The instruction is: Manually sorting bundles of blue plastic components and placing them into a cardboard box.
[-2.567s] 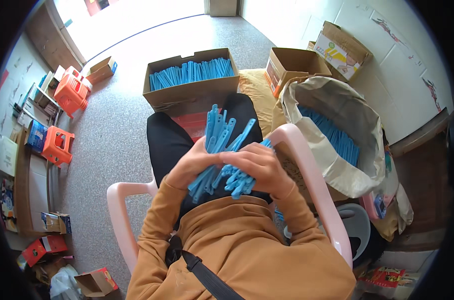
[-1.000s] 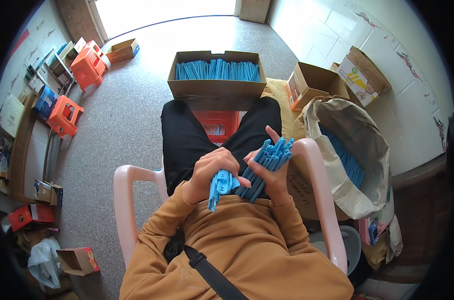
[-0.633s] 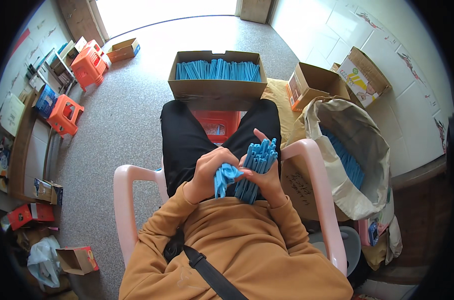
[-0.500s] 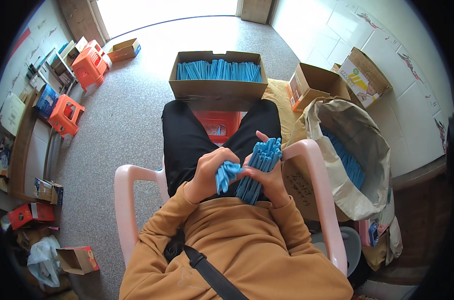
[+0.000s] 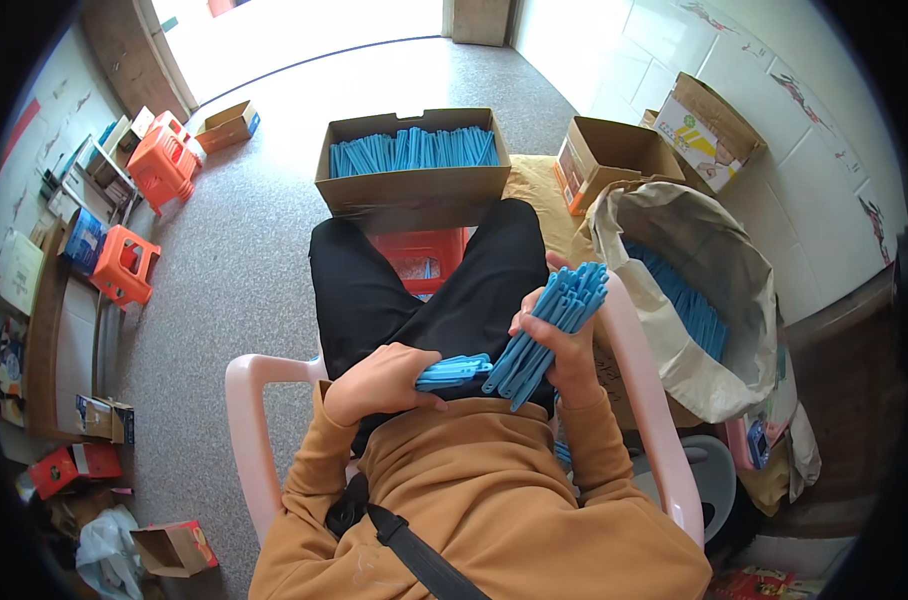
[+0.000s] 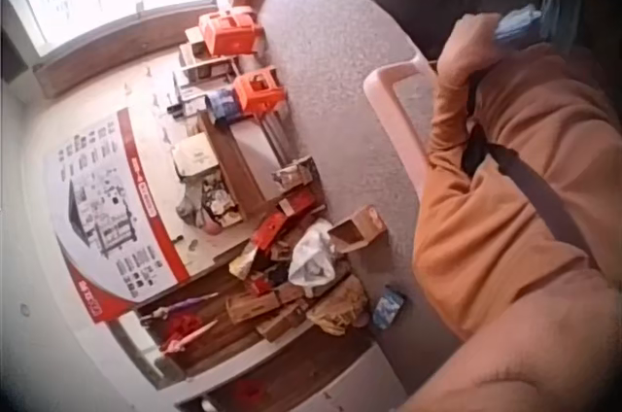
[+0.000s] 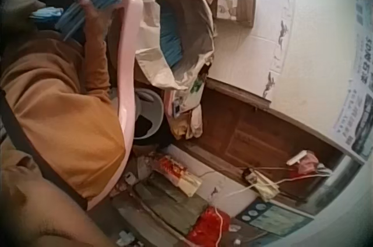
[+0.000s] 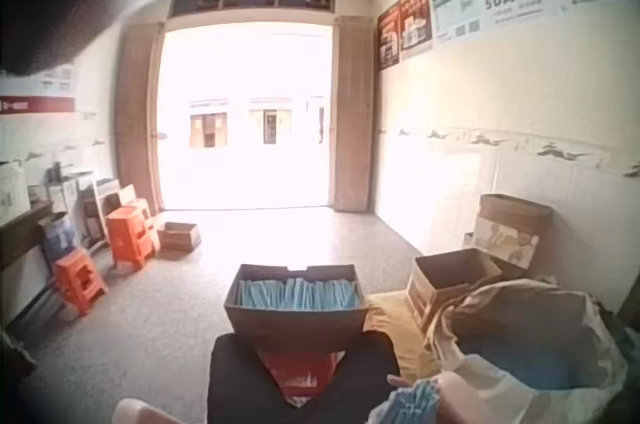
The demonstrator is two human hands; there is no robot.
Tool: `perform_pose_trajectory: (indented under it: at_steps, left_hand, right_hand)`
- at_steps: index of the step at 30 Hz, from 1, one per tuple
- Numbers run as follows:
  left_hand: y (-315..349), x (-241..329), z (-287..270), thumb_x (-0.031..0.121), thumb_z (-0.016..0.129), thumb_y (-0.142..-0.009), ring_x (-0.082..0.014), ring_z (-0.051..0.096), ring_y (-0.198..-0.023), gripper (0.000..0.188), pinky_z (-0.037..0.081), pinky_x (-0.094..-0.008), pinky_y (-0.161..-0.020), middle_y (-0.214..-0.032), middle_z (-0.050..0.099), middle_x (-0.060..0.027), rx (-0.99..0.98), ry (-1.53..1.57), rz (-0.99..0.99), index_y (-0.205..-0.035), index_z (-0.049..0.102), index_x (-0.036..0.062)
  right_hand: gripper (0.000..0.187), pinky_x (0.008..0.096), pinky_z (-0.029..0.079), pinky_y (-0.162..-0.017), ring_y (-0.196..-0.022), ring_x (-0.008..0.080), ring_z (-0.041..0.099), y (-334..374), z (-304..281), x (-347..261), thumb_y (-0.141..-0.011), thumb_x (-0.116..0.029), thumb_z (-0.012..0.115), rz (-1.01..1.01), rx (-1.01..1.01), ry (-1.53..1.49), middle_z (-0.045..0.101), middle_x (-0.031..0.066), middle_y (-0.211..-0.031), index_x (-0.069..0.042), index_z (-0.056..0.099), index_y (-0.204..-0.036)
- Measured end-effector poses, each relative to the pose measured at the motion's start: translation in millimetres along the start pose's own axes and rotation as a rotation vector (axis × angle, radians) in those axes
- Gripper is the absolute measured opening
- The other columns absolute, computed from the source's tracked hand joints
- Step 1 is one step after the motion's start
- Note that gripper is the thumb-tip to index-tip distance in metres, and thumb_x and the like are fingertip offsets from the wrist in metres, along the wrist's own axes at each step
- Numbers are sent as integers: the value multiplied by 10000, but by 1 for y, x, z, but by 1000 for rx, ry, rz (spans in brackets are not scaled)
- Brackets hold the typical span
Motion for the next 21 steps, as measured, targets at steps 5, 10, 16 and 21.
perform_pose_trajectory:
  at_steps: [5,10,16,21]
  left_hand:
    - [-1,-9,4,325,726,-654,-337,535,-677,386,410,-382,-612,-673,530,-136,164,-109,169,-736,509,16]
    - [-7,-8,8,272,712,-678,-331,549,-645,326,413,-377,-573,-653,550,-155,-21,-78,88,-742,517,19]
    - [-7,-1,9,151,656,-694,-254,566,-570,181,418,-317,-525,-623,557,-142,-92,112,259,-744,545,16]
    - [1,-6,1,157,666,-694,-121,545,-521,208,422,-255,-522,-628,574,-89,-164,454,367,-816,589,8]
  right_hand:
    - [702,285,496,-617,-651,171,583,-2,-5,-7,-651,-20,633,-26,32,19,531,65,-755,-30,292,-1263]
    - [696,288,494,-625,-647,171,579,-4,-7,-6,-646,-20,637,-19,68,61,533,73,-751,-30,303,-1256]
    - [681,285,492,-620,-643,167,567,-2,-2,-14,-660,-26,626,-13,95,-52,521,71,-751,-28,295,-1255]
    - [688,288,488,-613,-643,161,554,-1,-9,-37,-675,-37,618,-143,91,-52,512,59,-757,-51,275,-1271]
Point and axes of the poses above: each hand's wrist, its own y-axis away from the middle knuckle, its own z-axis out of the palm, x = y × z, the point moved 4 cm from there along -y, towards the middle knuckle
